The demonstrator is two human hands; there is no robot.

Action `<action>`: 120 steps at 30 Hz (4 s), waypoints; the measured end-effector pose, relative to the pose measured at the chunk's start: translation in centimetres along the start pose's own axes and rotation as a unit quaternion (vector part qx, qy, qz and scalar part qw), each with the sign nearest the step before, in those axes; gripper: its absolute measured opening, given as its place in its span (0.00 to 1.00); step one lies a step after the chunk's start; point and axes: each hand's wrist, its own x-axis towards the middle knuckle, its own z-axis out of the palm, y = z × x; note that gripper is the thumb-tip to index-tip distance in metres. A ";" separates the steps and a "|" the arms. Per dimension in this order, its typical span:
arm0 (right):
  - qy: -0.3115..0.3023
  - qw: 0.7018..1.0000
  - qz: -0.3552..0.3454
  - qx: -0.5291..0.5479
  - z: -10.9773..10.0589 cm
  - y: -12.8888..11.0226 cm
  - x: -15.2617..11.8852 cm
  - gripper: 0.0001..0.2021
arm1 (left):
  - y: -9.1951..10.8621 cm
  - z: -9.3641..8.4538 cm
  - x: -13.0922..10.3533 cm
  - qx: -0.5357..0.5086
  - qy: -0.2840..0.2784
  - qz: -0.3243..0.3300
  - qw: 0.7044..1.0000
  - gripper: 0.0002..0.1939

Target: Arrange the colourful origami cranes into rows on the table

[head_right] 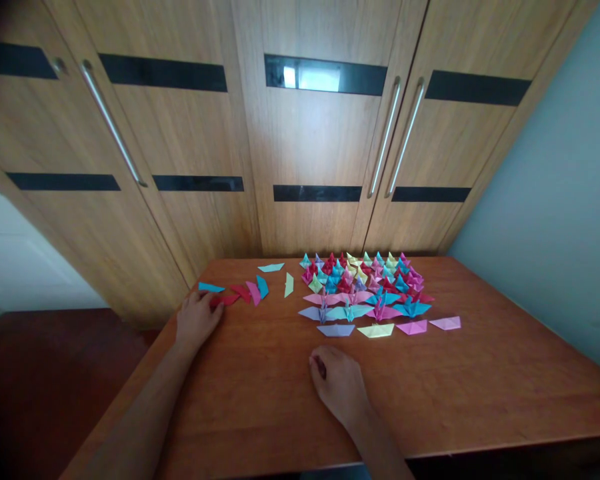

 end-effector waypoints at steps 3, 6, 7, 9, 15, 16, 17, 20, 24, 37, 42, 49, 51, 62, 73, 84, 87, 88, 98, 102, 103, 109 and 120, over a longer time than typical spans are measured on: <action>-0.001 1.000 0.000 -0.002 -0.2 -0.2 0.0 0.09 | 0.4 -0.4 -0.3 0.030 -0.012 0.003 0.999 0.17; -0.002 1.000 0.002 0.002 -0.3 -0.4 0.1 0.09 | 0.4 -0.5 -0.4 0.036 -0.015 0.010 0.999 0.16; -0.002 1.000 0.003 0.003 -0.3 -0.3 0.1 0.09 | 0.3 -0.5 -0.4 0.031 -0.018 0.012 0.999 0.15; 0.000 1.000 0.005 0.005 -0.2 -0.2 0.1 0.09 | 0.1 -0.5 -0.4 0.012 -0.024 0.018 0.999 0.14; 0.007 1.000 0.014 0.004 -0.1 -0.1 0.1 0.09 | 0.0 -0.6 -0.6 -0.068 -0.073 0.038 0.994 0.09; 0.004 1.000 0.016 0.004 0.0 -0.1 0.1 0.09 | 0.1 -0.6 -0.6 -0.089 -0.079 0.040 0.992 0.09; 0.001 1.000 0.020 0.004 0.0 -0.1 0.1 0.09 | 0.2 -0.6 -0.6 -0.118 -0.079 0.042 0.989 0.09; -0.005 0.999 0.032 0.007 0.1 -0.1 0.3 0.09 | 1.2 -0.5 -0.6 -0.246 -0.063 0.055 0.966 0.11; 0.002 0.999 0.037 0.040 0.0 0.0 0.3 0.09 | 4.2 -0.6 -1.7 -0.418 -0.102 0.082 0.899 0.10; 0.026 0.965 0.040 0.258 -0.2 0.7 0.7 0.13 | 12.4 -1.2 -8.3 -0.592 -0.340 0.126 0.720 0.06; 0.040 0.961 0.028 0.271 -0.5 0.7 0.3 0.13 | 12.3 -1.1 -8.6 -0.578 -0.352 0.138 0.723 0.06; 0.059 0.943 0.078 0.317 0.0 1.0 0.2 0.14 | 12.2 -0.6 -8.8 -0.573 -0.377 0.152 0.711 0.12; 0.077 0.930 0.102 0.344 0.0 1.2 0.2 0.15 | 12.2 -0.8 -8.7 -0.573 -0.380 0.150 0.711 0.12; 0.108 0.952 0.216 0.187 -5.1 7.4 -1.5 0.21 | 11.4 -1.2 -7.9 -0.472 -0.277 0.154 0.823 0.12; -0.015 0.934 0.298 -0.199 -5.6 7.0 -1.7 0.23 | 11.4 -1.3 -7.9 -0.444 -0.269 0.174 0.837 0.10; 0.003 0.934 0.301 -0.194 -4.9 6.6 -0.8 0.23 | 11.4 -1.3 -7.9 -0.446 -0.267 0.186 0.834 0.10; 0.009 0.933 0.307 -0.189 -4.9 6.5 -0.6 0.23 | 11.4 -1.3 -7.9 -0.441 -0.261 0.185 0.839 0.10; 0.009 0.933 0.307 -0.187 -4.9 6.5 -0.6 0.24 | 11.4 -1.3 -7.9 -0.440 -0.262 0.185 0.839 0.10; 0.062 0.943 0.281 -0.164 -4.7 6.6 -1.1 0.23 | 11.4 -1.1 -8.0 -0.446 -0.266 0.186 0.834 0.10; 0.097 0.965 0.208 -0.129 -3.1 4.6 -1.2 0.21 | 11.3 -1.0 -7.8 -0.451 -0.251 0.181 0.837 0.11; 0.091 0.973 0.179 -0.112 -2.5 3.8 -1.0 0.20 | 11.1 -0.9 -7.6 -0.448 -0.240 0.180 0.842 0.11; 0.018 0.999 0.039 -0.024 0.7 -0.8 0.0 0.17 | 7.3 -0.1 -4.2 -0.359 -0.104 0.167 0.912 0.10; -0.029 0.999 -0.007 -0.019 0.8 -1.6 -0.4 0.14 | 3.2 2.1 1.7 -0.114 0.002 0.147 0.983 0.14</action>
